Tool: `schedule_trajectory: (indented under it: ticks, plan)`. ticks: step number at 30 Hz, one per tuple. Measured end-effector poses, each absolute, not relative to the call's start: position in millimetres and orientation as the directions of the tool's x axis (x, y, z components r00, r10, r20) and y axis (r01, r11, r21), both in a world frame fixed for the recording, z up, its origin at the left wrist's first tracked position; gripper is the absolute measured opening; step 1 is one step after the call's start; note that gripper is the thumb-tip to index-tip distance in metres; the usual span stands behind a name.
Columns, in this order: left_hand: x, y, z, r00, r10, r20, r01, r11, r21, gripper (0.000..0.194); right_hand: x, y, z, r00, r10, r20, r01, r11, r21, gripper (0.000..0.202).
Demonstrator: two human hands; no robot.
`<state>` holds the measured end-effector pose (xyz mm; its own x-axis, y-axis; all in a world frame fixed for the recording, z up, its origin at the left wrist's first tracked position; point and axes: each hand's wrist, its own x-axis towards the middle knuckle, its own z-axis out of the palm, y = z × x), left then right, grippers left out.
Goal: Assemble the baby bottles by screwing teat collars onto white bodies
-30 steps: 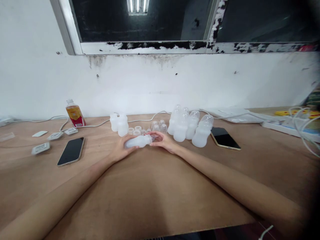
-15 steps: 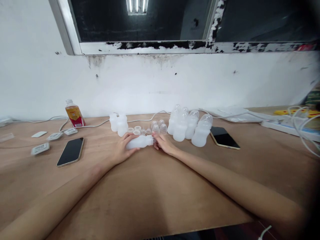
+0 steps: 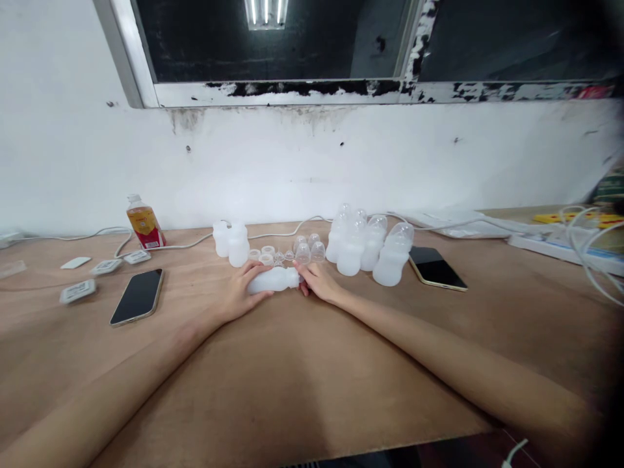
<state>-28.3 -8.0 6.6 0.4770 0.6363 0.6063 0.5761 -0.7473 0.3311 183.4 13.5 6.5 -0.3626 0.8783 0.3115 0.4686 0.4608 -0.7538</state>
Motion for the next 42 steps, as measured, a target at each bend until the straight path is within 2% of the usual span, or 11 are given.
schedule_trajectory:
  ticks: [4, 7, 10, 14, 19, 24, 28, 32, 35, 38, 42]
  plan:
    - [-28.1, -6.8, 7.0, 0.446, 0.648, 0.617, 0.58, -0.734, 0.353, 0.041, 185.1, 11.1, 10.2, -0.329, 0.83, 0.451, 0.291, 0.543, -0.787, 0.038]
    - [-28.6, -5.3, 6.5, 0.415, 0.652, 0.635, 0.582, -0.727, 0.366, 0.04, 185.2, 9.4, 12.2, -0.441, 0.753, 0.487, 0.185, 0.608, -0.772, 0.052]
    - [-29.3, -4.6, 5.4, 0.404, 0.651, 0.642, 0.582, -0.725, 0.368, 0.039, 183.5, 9.1, 11.5, -0.498, 0.719, 0.485, 0.205, 0.641, -0.739, 0.042]
    - [-29.6, -5.8, 3.2, 0.47, 0.608, 0.64, 0.576, -0.76, 0.3, 0.039, 182.5, 10.5, 8.2, -0.451, 0.799, 0.398, 0.33, 0.563, -0.757, 0.024]
    - [-29.0, -8.5, 0.6, 0.531, 0.572, 0.626, 0.613, -0.769, 0.182, 0.05, 182.4, 12.1, 6.5, -0.46, 0.823, 0.334, 0.373, 0.52, -0.768, 0.039]
    - [-28.4, -8.3, -0.2, 0.495, 0.678, 0.544, 0.684, -0.69, 0.238, 0.05, 181.9, 12.5, 7.2, -0.469, 0.799, 0.375, 0.336, 0.555, -0.762, 0.032]
    - [-29.4, -7.7, 2.1, 0.444, 0.738, 0.509, 0.725, -0.629, 0.28, 0.046, 182.8, 11.2, 8.8, -0.53, 0.711, 0.462, 0.246, 0.65, -0.719, 0.047]
    - [-30.5, -9.3, 4.3, 0.474, 0.712, 0.517, 0.692, -0.665, 0.281, 0.043, 183.2, 12.7, 8.8, -0.542, 0.713, 0.445, 0.266, 0.648, -0.714, 0.032]
    - [-29.3, -9.4, 2.2, 0.51, 0.657, 0.555, 0.661, -0.712, 0.235, 0.04, 183.8, 15.6, 5.3, -0.521, 0.774, 0.359, 0.332, 0.572, -0.75, 0.026]
    - [-27.2, -8.0, -1.2, 0.533, 0.602, 0.595, 0.689, -0.717, 0.108, 0.034, 183.8, 15.8, 2.4, -0.516, 0.812, 0.273, 0.348, 0.49, -0.799, 0.029]
    - [-27.9, -8.2, 3.4, 0.587, 0.564, 0.58, 0.7, -0.714, -0.015, 0.043, 181.5, 9.4, 5.7, -0.553, 0.729, 0.403, 0.336, 0.639, -0.692, 0.031]
